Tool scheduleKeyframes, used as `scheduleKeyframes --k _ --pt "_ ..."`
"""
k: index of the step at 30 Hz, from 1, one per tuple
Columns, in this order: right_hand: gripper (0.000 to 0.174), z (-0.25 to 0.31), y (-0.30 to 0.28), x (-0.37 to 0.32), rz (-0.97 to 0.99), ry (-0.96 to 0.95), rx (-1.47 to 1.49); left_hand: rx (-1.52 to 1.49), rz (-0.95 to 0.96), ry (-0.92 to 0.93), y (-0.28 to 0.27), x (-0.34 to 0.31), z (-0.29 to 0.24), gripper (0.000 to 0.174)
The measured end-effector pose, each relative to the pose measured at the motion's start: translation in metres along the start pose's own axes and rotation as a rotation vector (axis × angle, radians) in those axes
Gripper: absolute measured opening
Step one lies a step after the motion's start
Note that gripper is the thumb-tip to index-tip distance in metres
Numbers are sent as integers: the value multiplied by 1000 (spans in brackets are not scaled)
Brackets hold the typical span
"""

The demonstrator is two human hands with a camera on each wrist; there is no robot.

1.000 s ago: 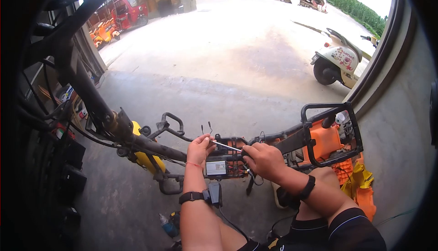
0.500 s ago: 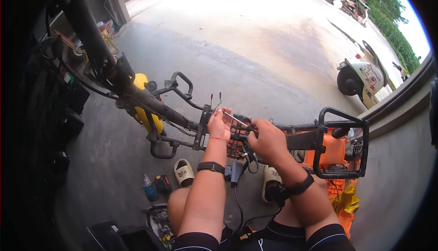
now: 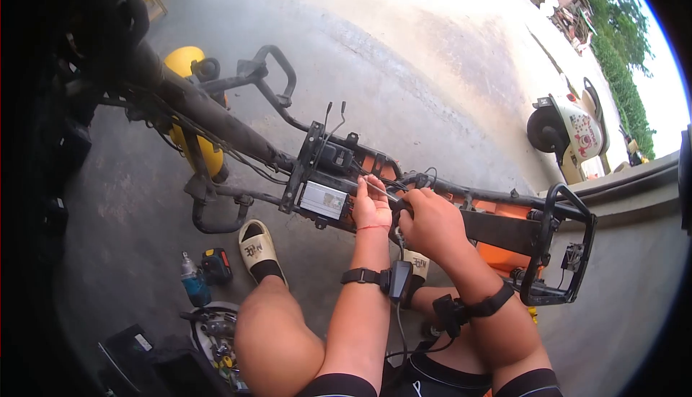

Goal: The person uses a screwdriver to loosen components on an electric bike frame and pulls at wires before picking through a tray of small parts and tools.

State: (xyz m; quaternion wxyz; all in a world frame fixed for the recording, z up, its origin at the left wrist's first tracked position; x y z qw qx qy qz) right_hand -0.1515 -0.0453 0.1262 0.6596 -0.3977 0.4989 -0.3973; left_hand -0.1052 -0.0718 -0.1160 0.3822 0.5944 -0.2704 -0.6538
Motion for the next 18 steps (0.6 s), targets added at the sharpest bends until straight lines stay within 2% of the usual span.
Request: scheduleKeyframes --k 7,11,13,18 --pt "24 14 -4 22 -12 -57 6 25 -45 26 9 7 -16 17" --pt "23 20 -4 25 5 -32 -9 -31 -8 34 10 7 -18 21" --pt "23 23 -7 25 4 -25 -10 -103 -68 39 10 5 -16 24" --pt "24 24 -10 23 22 -3 -25 -53 -66 30 5 6 -14 24"
Point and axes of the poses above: each hand's wrist, its own x-axis towards the middle knuckle, its own y-axis out of the palm, z = x × y, the point moved 7 cm from there along x, towards the middle knuckle, and after that the axes turned 12 degrees about z, right-handed, at the moved point
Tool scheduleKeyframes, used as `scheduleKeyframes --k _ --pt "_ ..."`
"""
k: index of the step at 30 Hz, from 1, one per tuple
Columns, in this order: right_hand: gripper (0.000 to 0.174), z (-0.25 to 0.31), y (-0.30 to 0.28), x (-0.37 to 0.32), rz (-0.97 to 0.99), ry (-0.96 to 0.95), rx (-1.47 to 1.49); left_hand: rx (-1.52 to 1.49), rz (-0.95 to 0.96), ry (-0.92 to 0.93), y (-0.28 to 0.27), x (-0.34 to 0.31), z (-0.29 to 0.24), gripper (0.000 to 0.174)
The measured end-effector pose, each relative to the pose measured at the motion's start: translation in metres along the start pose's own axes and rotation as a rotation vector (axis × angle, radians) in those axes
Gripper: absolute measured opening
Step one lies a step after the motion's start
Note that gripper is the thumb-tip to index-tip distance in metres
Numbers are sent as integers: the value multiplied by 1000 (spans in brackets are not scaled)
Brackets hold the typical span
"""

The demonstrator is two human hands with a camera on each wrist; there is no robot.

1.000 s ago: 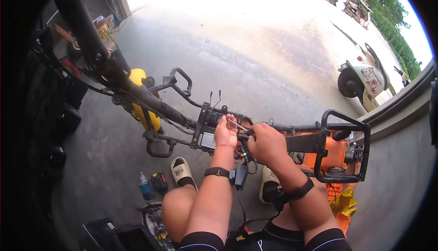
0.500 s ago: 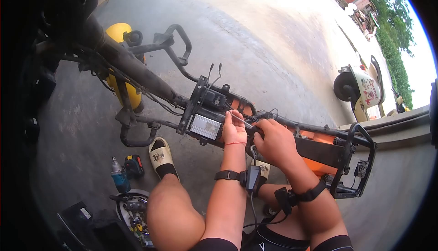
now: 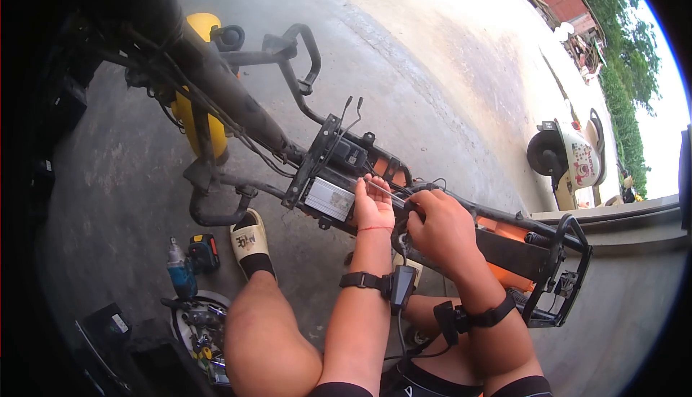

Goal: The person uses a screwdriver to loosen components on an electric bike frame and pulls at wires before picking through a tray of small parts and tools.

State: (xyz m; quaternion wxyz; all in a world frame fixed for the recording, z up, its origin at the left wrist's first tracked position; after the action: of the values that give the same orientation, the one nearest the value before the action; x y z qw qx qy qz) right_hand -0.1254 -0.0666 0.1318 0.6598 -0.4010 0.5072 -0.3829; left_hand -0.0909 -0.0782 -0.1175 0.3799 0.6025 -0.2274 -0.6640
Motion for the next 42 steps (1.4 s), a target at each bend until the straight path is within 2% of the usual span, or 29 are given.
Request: scheduleKeyframes --k 7,11,19,23,26,29,42 --pt "22 0 9 4 25 3 -34 9 6 -115 -10 -2 7 22" --pt "22 5 13 6 22 -32 -51 49 -27 -117 -12 -2 3 23" --pt "24 5 18 14 34 -17 -31 92 14 -156 -7 -5 3 48" --pt "21 6 22 18 -2 -42 -1 73 3 -167 -7 -6 5 48" --pt "19 5 28 22 -14 -49 -27 126 -11 -166 -11 -5 6 42" --pt "19 5 28 25 -16 -40 -36 171 67 -178 -5 -6 5 30" --pt "24 1 34 30 2 1 -30 327 84 -166 -1 -2 2 31"
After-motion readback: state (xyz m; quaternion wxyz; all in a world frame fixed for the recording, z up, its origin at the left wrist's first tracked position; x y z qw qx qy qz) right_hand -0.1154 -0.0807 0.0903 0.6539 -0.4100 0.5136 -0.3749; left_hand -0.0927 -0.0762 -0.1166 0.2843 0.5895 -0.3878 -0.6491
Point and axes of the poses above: each hand's wrist, its own x-axis towards the middle knuckle, its own y-axis out of the palm, z = x × y, the point moved 7 cm from there along x, towards the middle knuckle, and after that the axes turned 12 degrees about z, right-handed, at the moved point
